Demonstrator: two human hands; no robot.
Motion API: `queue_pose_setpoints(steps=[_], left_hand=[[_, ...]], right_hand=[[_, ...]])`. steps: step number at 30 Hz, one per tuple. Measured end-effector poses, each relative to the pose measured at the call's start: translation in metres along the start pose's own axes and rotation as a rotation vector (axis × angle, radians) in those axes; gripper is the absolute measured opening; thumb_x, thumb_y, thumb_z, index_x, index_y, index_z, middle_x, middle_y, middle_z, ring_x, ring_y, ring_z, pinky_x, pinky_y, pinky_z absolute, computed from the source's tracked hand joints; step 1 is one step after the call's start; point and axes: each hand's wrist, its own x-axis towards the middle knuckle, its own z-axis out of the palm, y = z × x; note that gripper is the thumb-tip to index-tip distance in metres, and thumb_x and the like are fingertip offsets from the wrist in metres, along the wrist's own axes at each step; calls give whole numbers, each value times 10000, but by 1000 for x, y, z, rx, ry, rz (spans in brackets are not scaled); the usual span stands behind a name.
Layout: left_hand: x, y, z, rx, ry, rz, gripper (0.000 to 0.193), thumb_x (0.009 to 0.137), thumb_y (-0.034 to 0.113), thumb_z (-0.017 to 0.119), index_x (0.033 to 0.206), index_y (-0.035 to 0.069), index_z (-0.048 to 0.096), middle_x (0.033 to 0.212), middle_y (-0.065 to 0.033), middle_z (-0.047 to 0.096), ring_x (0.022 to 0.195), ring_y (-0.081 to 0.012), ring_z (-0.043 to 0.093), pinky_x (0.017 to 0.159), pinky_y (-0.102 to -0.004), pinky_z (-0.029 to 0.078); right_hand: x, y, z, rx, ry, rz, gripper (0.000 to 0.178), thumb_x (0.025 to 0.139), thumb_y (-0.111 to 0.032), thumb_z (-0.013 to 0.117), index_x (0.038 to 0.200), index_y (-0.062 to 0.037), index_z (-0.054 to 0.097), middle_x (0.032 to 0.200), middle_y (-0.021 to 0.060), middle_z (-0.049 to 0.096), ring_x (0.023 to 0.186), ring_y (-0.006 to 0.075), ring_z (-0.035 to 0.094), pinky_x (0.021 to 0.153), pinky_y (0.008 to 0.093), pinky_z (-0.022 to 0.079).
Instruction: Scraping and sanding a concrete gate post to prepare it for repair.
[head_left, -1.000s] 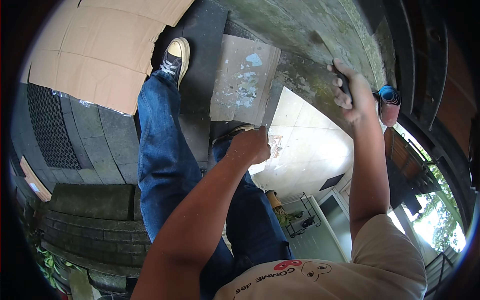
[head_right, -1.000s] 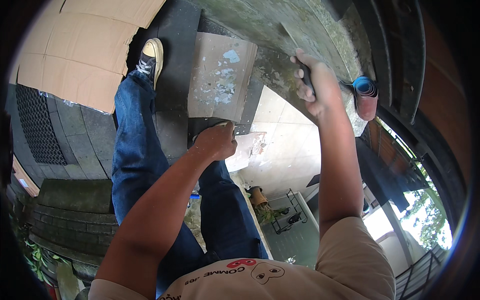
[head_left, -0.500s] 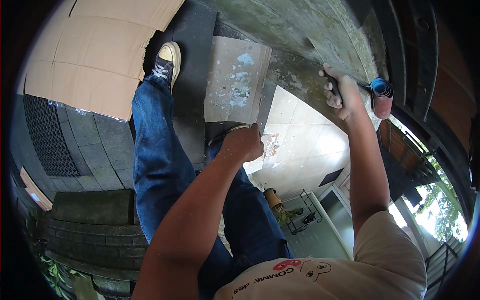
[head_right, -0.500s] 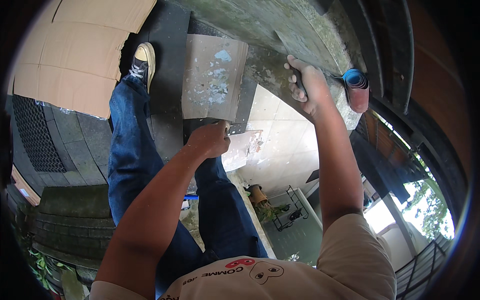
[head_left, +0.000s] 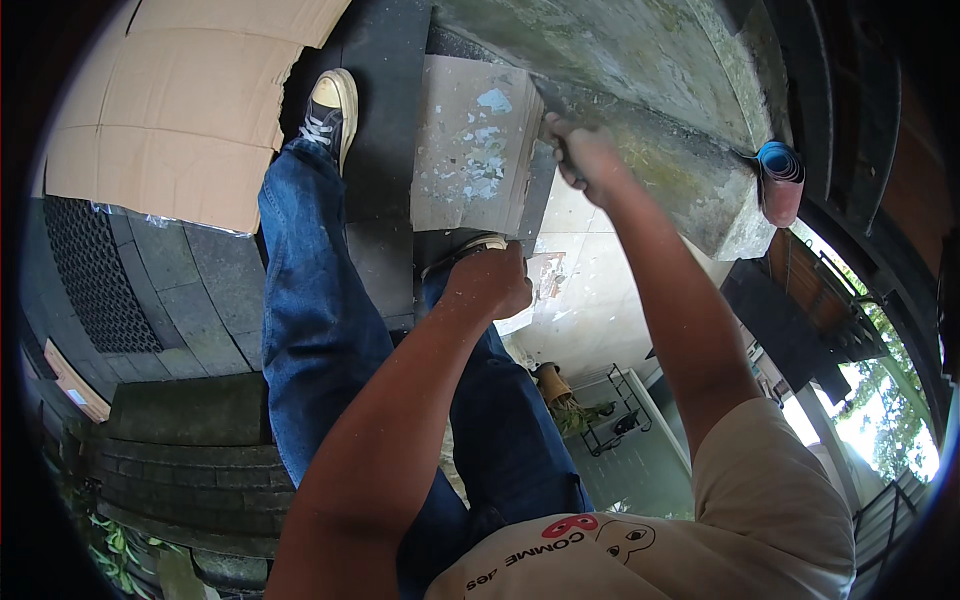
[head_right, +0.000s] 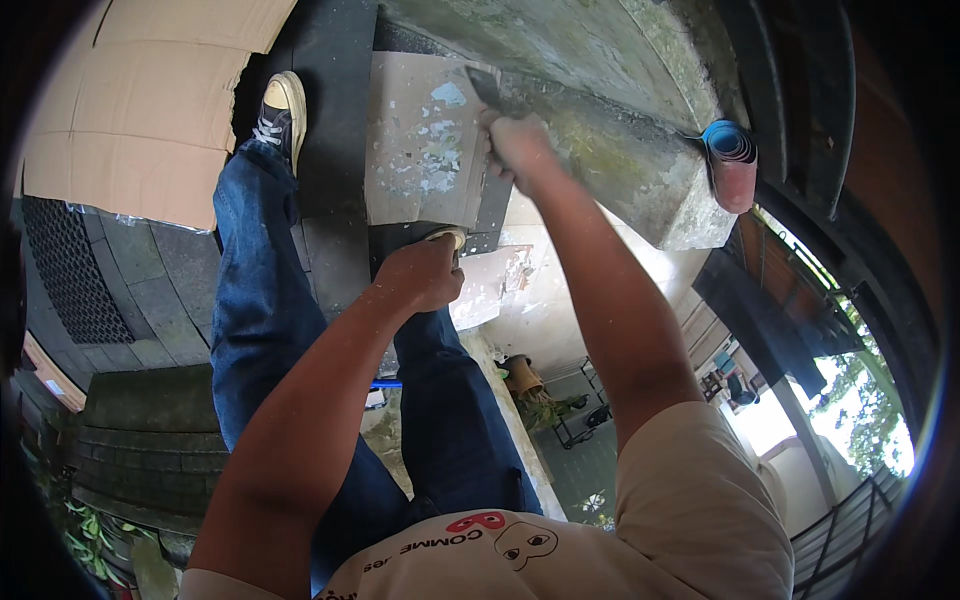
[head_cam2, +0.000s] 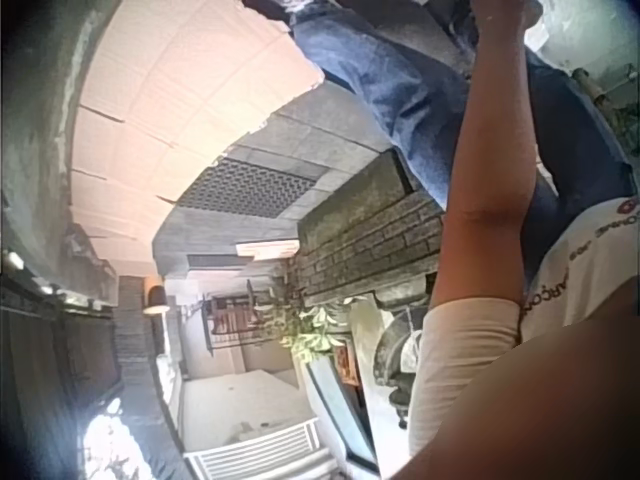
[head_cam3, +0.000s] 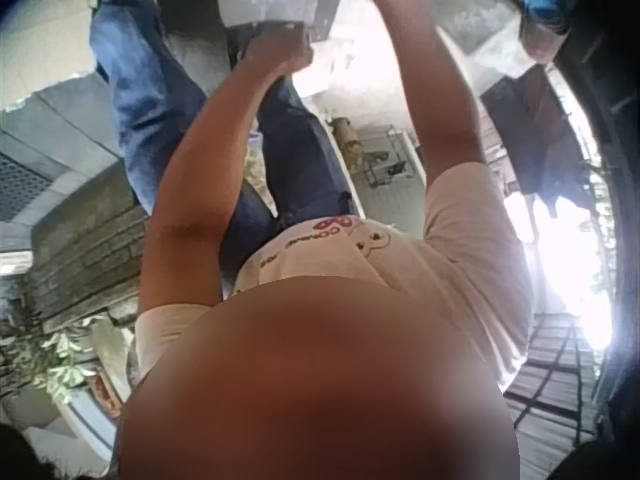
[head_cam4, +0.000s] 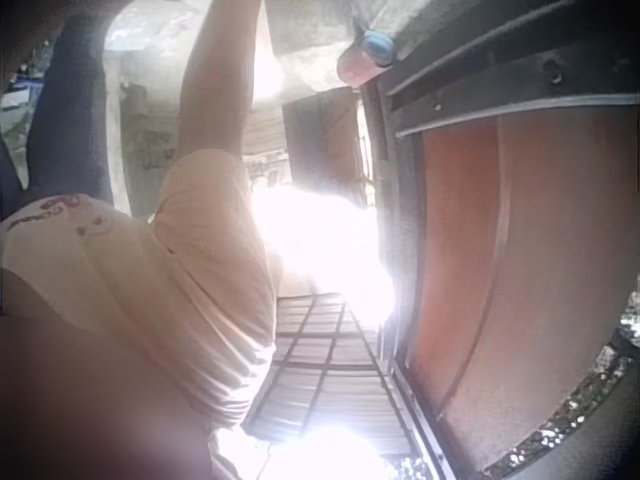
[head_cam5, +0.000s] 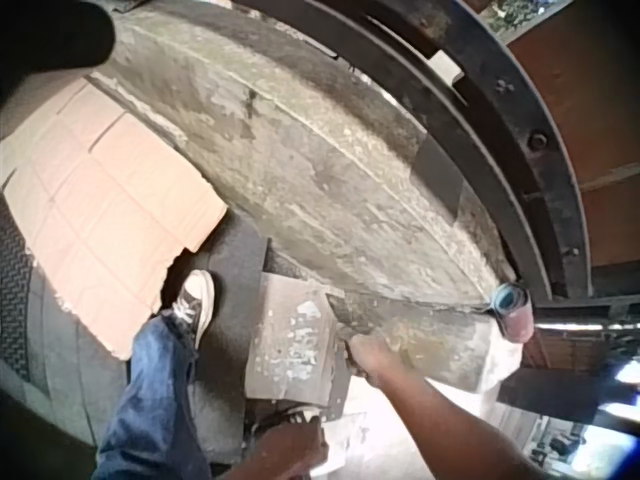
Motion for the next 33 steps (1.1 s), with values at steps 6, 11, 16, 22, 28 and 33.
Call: queue_pose_setpoints(steps=[6,11,16,22,28,33], left_hand=[[-3,-7,-1,10,21,6,451,879,261,510,1232,-18,486,1082,-238,653,1017,-368,636,877,-459,499],[4,2,-2,96,-204,-59,449,857,289,523,1196,-3,564,1116,-202,658,1030,-357,638,899,-431,503],[1,-7,2,110,-227,-91,425,858,319,524,1126,11,642,1158,-190,647,1049,-344,635,908,-425,501],[6,-3,4,198,-399,-87,477,875,366,516,1170,12,643,1251,-202,597,1134,-335,594,959,-431,471],[7,-1,12,203,-363,-88,608,907,424,487,1328,-15,501,1347,-208,525,1227,-338,528,1021,-435,423],[10,6,13,225,-415,-80,656,913,452,483,1374,-12,430,1370,-212,502,1252,-349,503,1039,-440,403]], right_hand=[[7,85,54,-210,-99,4,423,868,-418,636,811,1,643,614,89,579,485,209,565,452,355,430],[26,188,97,-567,-136,27,498,800,-427,650,986,35,672,950,271,668,923,383,663,779,449,513],[0,182,106,-399,87,142,482,795,-316,607,1133,22,541,1080,293,629,1025,438,616,882,483,485],[-18,89,-38,-264,388,-309,316,845,-263,671,1017,-12,587,800,200,658,726,290,661,673,387,504],[-11,-21,-88,30,148,-96,203,847,-199,635,898,-7,594,648,95,597,522,192,556,458,345,420],[23,32,-39,97,252,-13,158,909,-181,566,899,-23,572,609,10,459,425,90,359,378,266,256]])
